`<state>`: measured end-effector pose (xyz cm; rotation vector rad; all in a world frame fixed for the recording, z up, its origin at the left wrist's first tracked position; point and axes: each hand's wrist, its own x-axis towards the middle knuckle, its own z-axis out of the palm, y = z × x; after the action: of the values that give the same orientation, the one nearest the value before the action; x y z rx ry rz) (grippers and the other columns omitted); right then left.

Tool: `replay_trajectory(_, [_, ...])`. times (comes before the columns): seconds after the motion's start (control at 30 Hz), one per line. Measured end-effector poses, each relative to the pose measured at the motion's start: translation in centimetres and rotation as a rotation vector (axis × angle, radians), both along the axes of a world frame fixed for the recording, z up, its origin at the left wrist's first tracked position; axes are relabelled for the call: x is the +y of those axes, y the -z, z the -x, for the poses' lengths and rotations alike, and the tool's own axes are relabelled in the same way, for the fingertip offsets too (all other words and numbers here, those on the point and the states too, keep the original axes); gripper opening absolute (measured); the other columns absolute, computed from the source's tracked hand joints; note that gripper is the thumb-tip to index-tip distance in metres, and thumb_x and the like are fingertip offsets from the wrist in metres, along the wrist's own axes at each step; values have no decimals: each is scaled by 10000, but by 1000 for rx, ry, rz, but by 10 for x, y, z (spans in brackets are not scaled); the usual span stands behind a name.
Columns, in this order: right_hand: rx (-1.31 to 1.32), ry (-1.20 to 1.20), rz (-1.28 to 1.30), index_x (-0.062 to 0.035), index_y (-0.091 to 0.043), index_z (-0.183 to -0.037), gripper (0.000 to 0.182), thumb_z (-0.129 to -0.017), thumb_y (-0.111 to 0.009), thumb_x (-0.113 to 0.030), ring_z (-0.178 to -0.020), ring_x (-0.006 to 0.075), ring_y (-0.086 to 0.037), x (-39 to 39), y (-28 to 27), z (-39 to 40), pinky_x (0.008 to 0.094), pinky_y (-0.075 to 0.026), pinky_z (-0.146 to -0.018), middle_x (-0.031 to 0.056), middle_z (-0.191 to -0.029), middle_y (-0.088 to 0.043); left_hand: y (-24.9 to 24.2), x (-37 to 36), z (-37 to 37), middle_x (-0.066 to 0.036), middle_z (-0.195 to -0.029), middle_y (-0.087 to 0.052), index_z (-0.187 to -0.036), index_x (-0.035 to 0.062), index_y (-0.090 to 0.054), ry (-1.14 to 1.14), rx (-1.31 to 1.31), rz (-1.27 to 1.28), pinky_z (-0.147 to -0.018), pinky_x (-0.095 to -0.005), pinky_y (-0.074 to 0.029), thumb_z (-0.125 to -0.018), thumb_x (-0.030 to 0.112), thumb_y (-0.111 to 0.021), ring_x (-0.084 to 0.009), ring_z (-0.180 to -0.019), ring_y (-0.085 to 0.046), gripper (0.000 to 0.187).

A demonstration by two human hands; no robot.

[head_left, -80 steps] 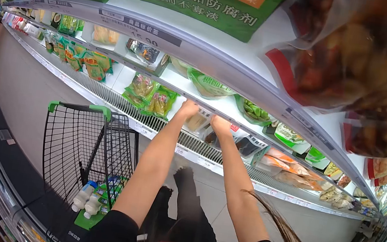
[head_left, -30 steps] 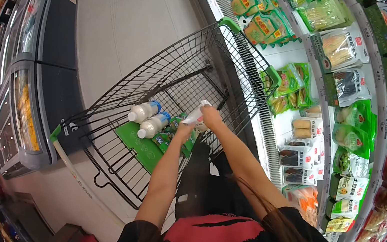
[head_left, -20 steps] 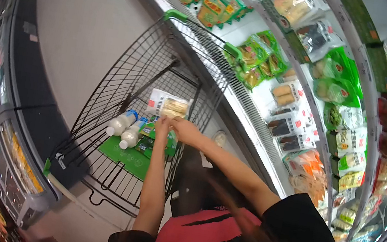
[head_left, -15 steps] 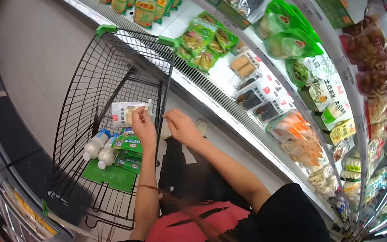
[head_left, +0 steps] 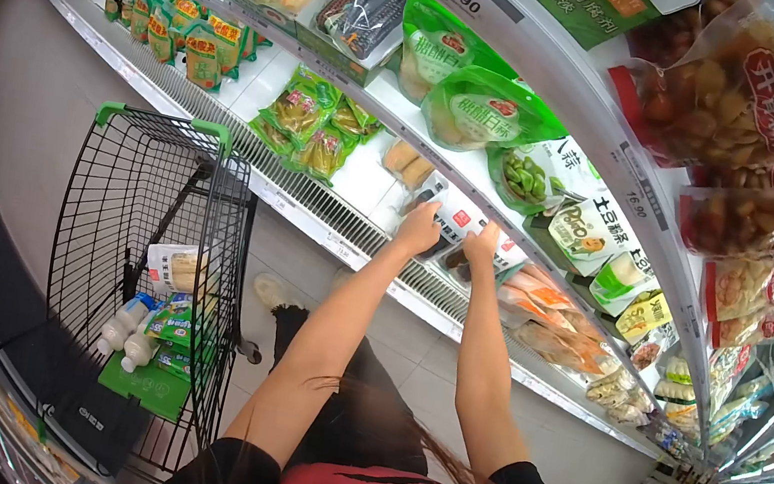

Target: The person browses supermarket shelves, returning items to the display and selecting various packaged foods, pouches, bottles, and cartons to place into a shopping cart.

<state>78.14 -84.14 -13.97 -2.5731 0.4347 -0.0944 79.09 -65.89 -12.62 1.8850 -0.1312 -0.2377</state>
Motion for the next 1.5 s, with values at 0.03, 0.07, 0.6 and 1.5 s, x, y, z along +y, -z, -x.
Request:
replay_trajectory(0.03, [143, 20, -2, 51, -426, -1337, 625, -777, -655, -105, -1260, 421, -465, -8, -3, -13, 427, -369, -1076, 284, -1306, -508, 6, -8, -3, -269, -1303, -515, -1315, -31, -496, -2, 11, -24, -1055, -437, -390, -820, 71, -570, -408, -1241, -480, 511])
replay_trajectory(0.07, [197, -2, 4, 31, -538, -1206, 461, -788, -663, -117, -1144, 426, -539, -11, -5, -19, 442, -428, -989, 284, -1190, -575, 13, -12, -4, -283, -1306, -508, -1350, -35, -455, -9, 21, -2, -1064, -438, -384, -806, 61, -567, -420, -1249, -471, 564])
replay_trajectory(0.6, [-35, -612, -175, -16, -561, -896, 60, -841, -577, -36, -802, 420, -554, 142, -141, 90, 475, -434, -686, 203, -818, -528, -8, 146, 88, -151, -1217, -607, -1356, -16, -451, -92, 201, 240, -955, -352, -462, -685, 176, -846, -245, -1146, -576, 802])
replay_trajectory(1.5, [-49, -1355, -218, -4, -572, -798, 32, -792, -587, -33, -797, 433, -569, 648, -31, 166, 506, -453, -682, 222, -876, -558, 68, 490, 328, -82, -1237, -582, -1311, -6, -477, -1228, 78, 609, -935, -319, -438, -895, 182, -710, -175, -1103, -553, 513])
